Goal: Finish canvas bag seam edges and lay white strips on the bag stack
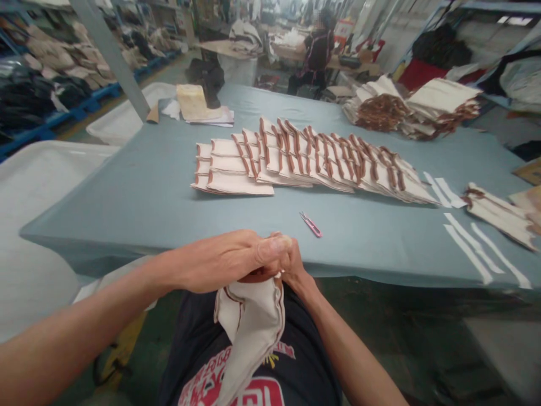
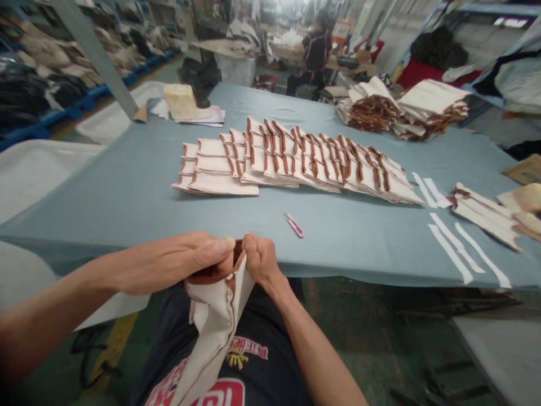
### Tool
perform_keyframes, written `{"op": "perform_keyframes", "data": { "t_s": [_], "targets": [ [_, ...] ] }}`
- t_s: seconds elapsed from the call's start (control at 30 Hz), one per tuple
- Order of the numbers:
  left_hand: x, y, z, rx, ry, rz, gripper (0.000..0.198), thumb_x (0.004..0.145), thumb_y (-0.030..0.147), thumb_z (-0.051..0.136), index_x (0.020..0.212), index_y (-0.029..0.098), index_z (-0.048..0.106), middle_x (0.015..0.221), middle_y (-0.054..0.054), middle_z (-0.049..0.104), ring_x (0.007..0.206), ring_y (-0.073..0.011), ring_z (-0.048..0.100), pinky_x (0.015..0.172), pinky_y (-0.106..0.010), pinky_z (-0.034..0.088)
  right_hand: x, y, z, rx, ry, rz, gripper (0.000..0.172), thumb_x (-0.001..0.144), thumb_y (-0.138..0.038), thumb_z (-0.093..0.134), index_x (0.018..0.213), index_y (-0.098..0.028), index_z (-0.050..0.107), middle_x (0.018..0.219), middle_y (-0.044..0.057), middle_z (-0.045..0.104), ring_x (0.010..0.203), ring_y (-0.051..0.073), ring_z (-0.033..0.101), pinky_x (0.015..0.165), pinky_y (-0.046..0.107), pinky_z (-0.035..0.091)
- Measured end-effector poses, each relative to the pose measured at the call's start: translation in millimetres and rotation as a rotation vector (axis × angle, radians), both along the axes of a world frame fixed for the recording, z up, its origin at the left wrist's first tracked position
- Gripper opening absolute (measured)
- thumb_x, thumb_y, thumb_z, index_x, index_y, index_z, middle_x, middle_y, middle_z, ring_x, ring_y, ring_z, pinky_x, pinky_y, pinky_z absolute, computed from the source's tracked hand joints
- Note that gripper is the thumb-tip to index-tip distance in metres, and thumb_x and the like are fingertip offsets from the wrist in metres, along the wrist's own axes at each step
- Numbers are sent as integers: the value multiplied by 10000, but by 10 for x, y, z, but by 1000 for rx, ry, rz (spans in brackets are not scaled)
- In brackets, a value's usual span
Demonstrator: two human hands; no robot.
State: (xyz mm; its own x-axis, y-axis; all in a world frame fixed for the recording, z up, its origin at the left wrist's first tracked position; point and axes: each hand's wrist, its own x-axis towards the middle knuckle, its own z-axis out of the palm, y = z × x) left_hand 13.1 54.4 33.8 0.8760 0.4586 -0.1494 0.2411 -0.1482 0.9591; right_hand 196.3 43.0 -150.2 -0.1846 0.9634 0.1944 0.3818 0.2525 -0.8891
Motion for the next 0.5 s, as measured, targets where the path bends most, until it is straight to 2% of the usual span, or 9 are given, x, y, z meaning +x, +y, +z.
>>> {"op": "perform_keyframes", "data": {
  "t_s": [0.1,0.23,0.33,0.5],
  "targets": [
    [-84,-119,-25,23,64,101,577,1050,592,335,651,191,451,643,32,364,580,-121,339,542,-258,307,-37,-24,41,31,21,-47,575,1071,-563,231,629,-234,400,558,-32,403,528,127,381,538,293,324],
    [-174,-242,-52,27,162,200,533,1049,526,407,707,164,598,651,28,467,604,-119,415,566,-237,323,-43,-60,126,63,32,-52,518,1062,-508,270,630,-240,372,561,-35,381,522,128,362,548,303,292],
    [-264,-266,-71,27,161,280,539,1059,530,373,720,168,584,679,21,512,631,-126,444,596,-229,358,-3,-81,246,85,36,-51,480,1051,-464,316,624,-244,329,558,-43,339,513,123,329,543,307,255],
    [-391,-245,-125,46,181,384,553,1059,554,357,691,179,530,662,25,487,618,-129,424,586,-229,354,97,-103,536,103,51,-47,452,1027,-407,382,616,-240,300,562,-52,285,506,109,292,539,306,221]
  ]
}}
